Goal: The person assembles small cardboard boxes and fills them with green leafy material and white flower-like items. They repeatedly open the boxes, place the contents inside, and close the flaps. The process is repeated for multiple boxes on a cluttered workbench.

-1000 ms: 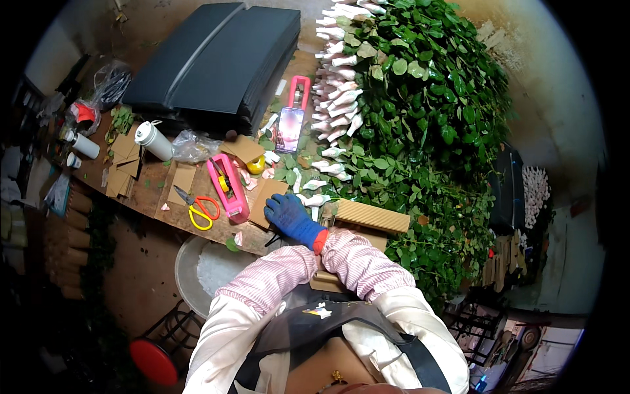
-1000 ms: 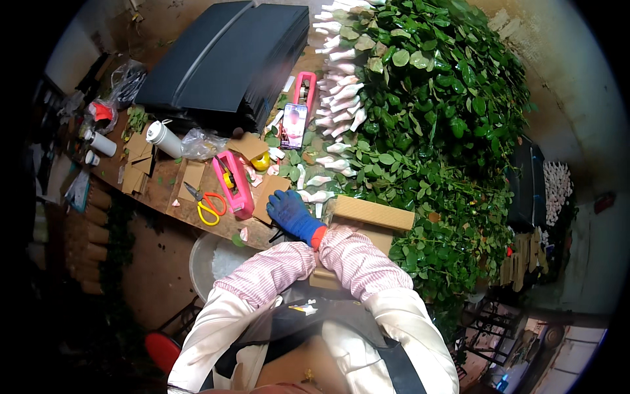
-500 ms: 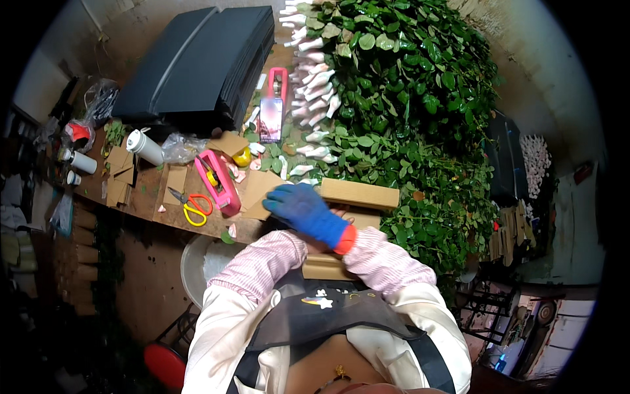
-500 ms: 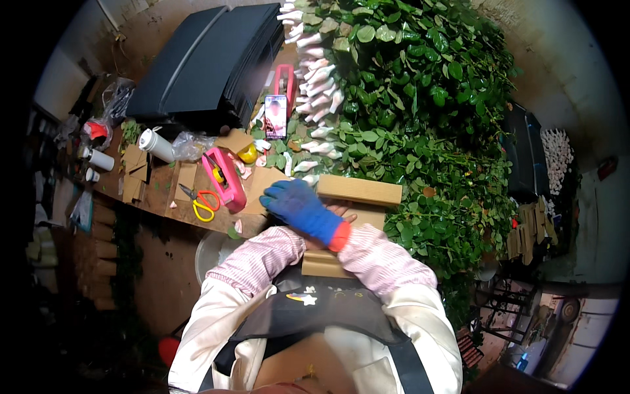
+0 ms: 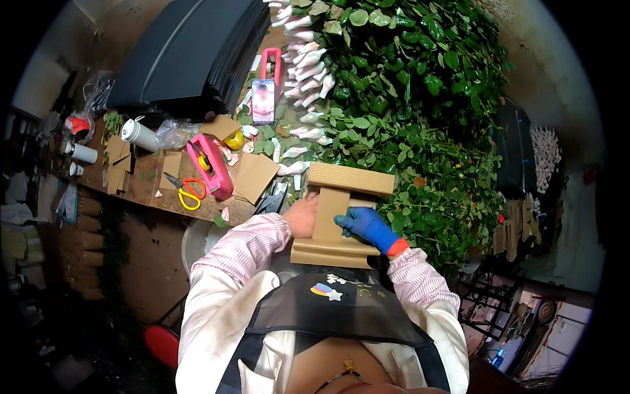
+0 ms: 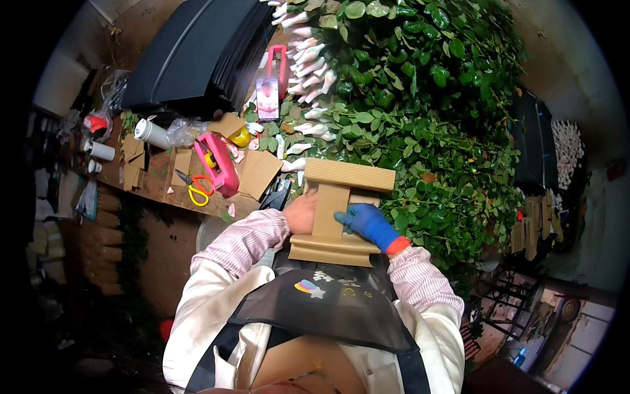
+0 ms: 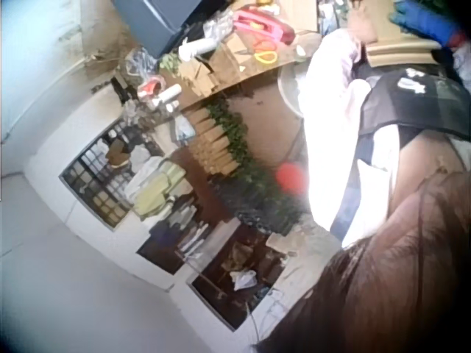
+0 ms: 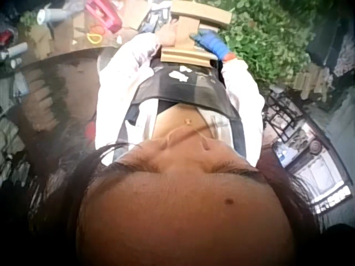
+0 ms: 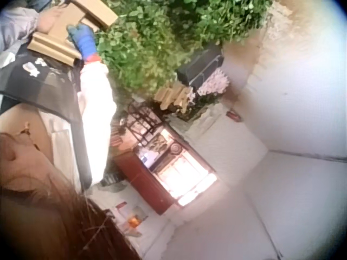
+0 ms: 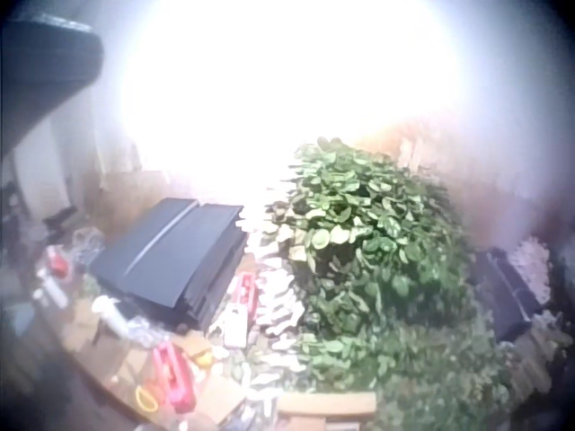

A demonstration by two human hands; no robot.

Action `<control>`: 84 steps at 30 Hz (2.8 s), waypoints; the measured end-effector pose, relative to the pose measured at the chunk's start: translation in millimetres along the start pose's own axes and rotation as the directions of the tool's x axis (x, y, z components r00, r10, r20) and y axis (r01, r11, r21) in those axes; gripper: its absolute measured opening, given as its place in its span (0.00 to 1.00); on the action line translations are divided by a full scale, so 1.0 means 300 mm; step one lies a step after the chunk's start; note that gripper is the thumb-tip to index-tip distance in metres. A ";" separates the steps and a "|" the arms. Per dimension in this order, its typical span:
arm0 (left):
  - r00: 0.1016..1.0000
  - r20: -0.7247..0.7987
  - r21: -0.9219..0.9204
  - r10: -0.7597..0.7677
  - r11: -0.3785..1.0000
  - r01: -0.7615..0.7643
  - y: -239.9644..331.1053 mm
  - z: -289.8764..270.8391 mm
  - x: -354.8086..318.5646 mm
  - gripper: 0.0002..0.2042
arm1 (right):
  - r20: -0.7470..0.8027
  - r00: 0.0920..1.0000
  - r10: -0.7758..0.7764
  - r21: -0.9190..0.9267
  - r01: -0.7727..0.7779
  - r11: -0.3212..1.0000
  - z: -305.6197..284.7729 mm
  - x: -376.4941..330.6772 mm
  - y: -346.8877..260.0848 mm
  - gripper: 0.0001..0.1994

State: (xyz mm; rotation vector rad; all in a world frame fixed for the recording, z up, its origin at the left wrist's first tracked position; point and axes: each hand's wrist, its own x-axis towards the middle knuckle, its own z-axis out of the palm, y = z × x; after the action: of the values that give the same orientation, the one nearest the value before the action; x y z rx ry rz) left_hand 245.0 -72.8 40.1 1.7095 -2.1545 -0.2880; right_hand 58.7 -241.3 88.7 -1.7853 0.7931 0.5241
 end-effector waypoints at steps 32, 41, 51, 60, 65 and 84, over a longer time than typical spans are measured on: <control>0.955 -0.191 -0.215 -0.226 0.959 0.184 0.120 -0.152 -0.006 0.08 | -0.577 0.222 -0.786 -0.811 -0.040 0.584 -0.711 -0.035 -0.183 0.14; 0.962 -0.065 -0.302 -0.264 0.924 0.233 0.102 -0.166 -0.028 0.20 | -0.622 0.448 -0.642 -0.568 0.306 0.764 -0.610 -0.441 0.033 0.12; 0.955 0.045 -0.415 -0.294 0.864 0.285 0.080 -0.145 -0.063 0.37 | -0.252 0.923 -0.290 -0.734 0.013 0.679 -0.385 -0.509 0.401 0.11; 0.970 0.120 -0.393 -0.211 0.887 0.241 0.113 -0.223 -0.001 0.21 | -0.490 0.739 -0.462 -0.756 -0.097 0.647 -0.631 -0.065 0.059 0.45; 0.966 0.193 -0.467 -0.173 0.849 0.246 0.088 -0.224 -0.013 0.18 | -0.478 0.842 -0.251 -0.862 -0.394 0.319 -0.679 0.270 0.074 0.62; 0.959 0.200 -0.494 -0.201 0.824 0.276 0.095 -0.227 -0.008 0.18 | -0.461 0.636 -0.619 -0.863 -0.160 0.479 -0.703 0.122 0.089 0.40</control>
State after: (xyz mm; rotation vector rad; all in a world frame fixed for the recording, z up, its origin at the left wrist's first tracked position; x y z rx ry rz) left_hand 248.1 -58.9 112.6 1.6587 -1.7161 -0.9908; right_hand 59.0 -455.0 118.2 -3.1583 0.8016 -0.1603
